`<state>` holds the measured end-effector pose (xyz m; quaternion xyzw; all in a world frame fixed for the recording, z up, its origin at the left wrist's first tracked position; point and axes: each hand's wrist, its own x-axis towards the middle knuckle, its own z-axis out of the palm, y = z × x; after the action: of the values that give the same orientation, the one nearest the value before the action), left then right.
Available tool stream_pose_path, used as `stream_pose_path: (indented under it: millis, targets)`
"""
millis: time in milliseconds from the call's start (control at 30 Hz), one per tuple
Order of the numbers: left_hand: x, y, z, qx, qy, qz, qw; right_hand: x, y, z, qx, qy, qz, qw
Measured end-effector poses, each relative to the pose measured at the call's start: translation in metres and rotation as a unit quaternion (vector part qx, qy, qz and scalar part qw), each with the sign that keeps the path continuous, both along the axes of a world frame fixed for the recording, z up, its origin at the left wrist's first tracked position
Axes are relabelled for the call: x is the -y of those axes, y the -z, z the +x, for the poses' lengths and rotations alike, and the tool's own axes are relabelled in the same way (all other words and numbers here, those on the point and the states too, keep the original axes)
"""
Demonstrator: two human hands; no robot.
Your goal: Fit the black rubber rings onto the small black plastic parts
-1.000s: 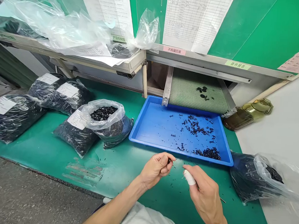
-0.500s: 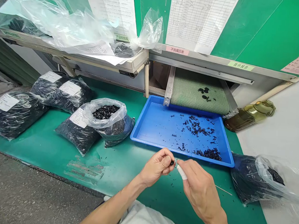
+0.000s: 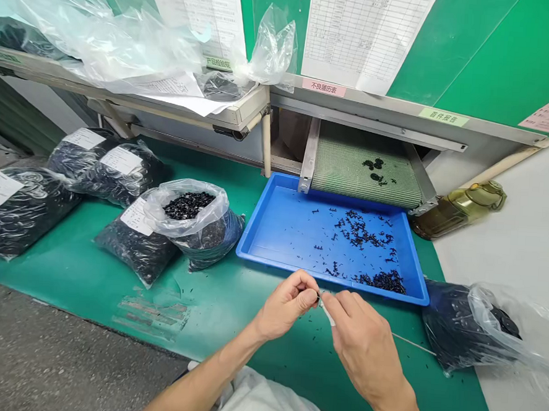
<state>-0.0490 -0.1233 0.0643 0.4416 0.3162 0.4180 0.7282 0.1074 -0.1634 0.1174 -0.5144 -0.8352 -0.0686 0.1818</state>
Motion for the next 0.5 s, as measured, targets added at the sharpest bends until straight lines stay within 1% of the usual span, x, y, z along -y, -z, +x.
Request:
stream_pose_path:
  millis: [67, 167, 267, 367, 433, 500]
  targets:
    - [0.0, 0.004, 0.0, -0.04, -0.029, 0.032, 0.998, 0.0, 0.003, -0.006, 0.006, 0.02, 0.005, 1.0]
    - [-0.002, 0.012, 0.005, -0.076, -0.081, 0.066, 0.992, -0.002, 0.013, -0.018, -0.04, 0.052, -0.009, 0.998]
    - [-0.005, 0.019, 0.016, -0.082, -0.138, 0.063, 0.985, -0.01, 0.031, -0.023, -0.106, 0.102, -0.044, 0.988]
    - [-0.01, 0.024, 0.027, -0.097, -0.185, 0.048, 0.977, -0.023, 0.048, -0.012, -0.14, 0.181, -0.091, 0.969]
    - [-0.016, 0.024, 0.031, -0.091, -0.176, 0.029, 0.98, -0.03, 0.057, 0.003, -0.154, 0.214, -0.129, 0.956]
    - [-0.027, 0.021, 0.033, -0.04, -0.139, -0.032, 0.989, -0.033, 0.063, 0.017, -0.176, 0.206, -0.169, 0.948]
